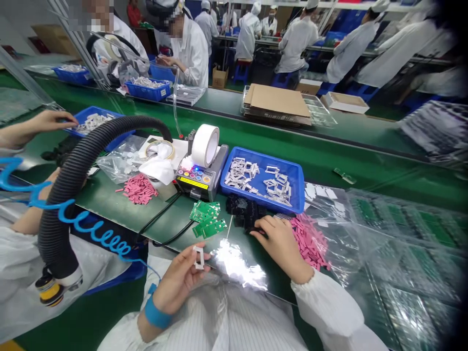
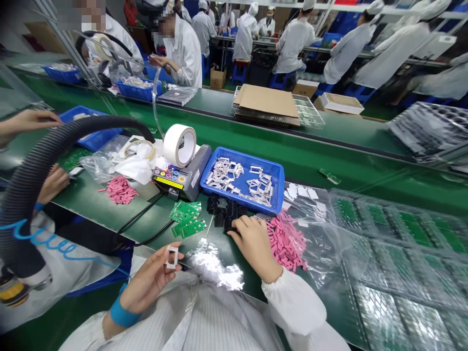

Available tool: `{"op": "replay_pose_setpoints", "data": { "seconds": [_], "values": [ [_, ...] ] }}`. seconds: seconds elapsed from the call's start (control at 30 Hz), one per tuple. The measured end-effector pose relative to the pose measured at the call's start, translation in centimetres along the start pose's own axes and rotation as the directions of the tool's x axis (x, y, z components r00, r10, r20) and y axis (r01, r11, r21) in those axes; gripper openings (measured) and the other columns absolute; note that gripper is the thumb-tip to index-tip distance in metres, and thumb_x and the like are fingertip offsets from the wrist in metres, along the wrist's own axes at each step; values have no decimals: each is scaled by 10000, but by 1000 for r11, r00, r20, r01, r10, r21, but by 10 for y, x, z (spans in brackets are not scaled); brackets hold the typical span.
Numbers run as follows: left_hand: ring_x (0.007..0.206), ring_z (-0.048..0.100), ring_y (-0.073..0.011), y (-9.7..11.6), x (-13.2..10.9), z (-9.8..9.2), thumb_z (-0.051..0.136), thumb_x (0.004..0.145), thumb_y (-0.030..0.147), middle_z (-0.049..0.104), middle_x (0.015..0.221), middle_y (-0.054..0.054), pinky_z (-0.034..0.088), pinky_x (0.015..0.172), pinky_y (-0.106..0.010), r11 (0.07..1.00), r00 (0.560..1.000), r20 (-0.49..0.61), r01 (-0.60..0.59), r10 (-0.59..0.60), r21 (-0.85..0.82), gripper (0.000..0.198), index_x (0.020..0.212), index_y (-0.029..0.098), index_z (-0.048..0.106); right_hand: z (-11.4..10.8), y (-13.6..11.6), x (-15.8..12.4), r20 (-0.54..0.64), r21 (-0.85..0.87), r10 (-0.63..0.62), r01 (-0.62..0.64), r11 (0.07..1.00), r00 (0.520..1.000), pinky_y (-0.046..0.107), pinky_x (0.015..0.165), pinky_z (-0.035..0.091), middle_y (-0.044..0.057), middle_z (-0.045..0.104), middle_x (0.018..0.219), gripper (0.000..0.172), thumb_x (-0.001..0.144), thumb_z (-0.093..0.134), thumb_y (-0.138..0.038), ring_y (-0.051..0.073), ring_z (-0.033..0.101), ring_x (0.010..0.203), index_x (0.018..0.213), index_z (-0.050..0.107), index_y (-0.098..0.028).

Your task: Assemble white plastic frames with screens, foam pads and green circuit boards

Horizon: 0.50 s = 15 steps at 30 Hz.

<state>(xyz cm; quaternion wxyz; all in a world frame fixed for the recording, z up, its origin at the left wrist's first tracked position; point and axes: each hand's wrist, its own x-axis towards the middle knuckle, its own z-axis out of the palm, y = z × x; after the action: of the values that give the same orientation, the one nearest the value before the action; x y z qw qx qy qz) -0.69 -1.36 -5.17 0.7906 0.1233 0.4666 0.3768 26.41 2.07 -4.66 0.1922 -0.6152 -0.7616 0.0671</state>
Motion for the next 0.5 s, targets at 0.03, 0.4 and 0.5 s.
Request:
{"op": "replay_pose_setpoints", "data": {
  "seconds": [0.03, 0.4, 0.5],
  "values": [
    [648, 661, -119, 2, -3, -12, 672, 779, 313, 706, 849, -57, 531, 565, -192, 1000, 1000, -7, 2, -2, -22, 347, 1084, 155, 621, -3, 0, 0, -10, 27, -10, 10, 1000, 1000, 352, 693, 404, 52, 625, 801, 106, 857, 573, -267, 214, 579, 764, 780, 581, -194],
    [761, 719, -154, 45, -43, -196, 372, 891, 111, 760, 842, -46, 589, 671, -220, 707, 793, -562, -536, 234, -462, 311, 981, 215, 651, 7, -147, 72, 392, 617, -303, -3, 787, 869, 231, 638, 372, -29, 557, 689, 101, 765, 651, -146, 110, 519, 668, 712, 570, -175],
    [727, 715, -172, 50, -58, -206, 477, 837, 114, 745, 717, -15, 594, 702, -278, 740, 752, -584, -574, 305, -352, 210, 845, 204, 667, 72, -223, 96, 570, 704, -474, -101, 703, 671, 202, 600, 400, -61, 543, 618, 158, 711, 735, -176, 87, 545, 617, 703, 579, -153]
  ]
}}
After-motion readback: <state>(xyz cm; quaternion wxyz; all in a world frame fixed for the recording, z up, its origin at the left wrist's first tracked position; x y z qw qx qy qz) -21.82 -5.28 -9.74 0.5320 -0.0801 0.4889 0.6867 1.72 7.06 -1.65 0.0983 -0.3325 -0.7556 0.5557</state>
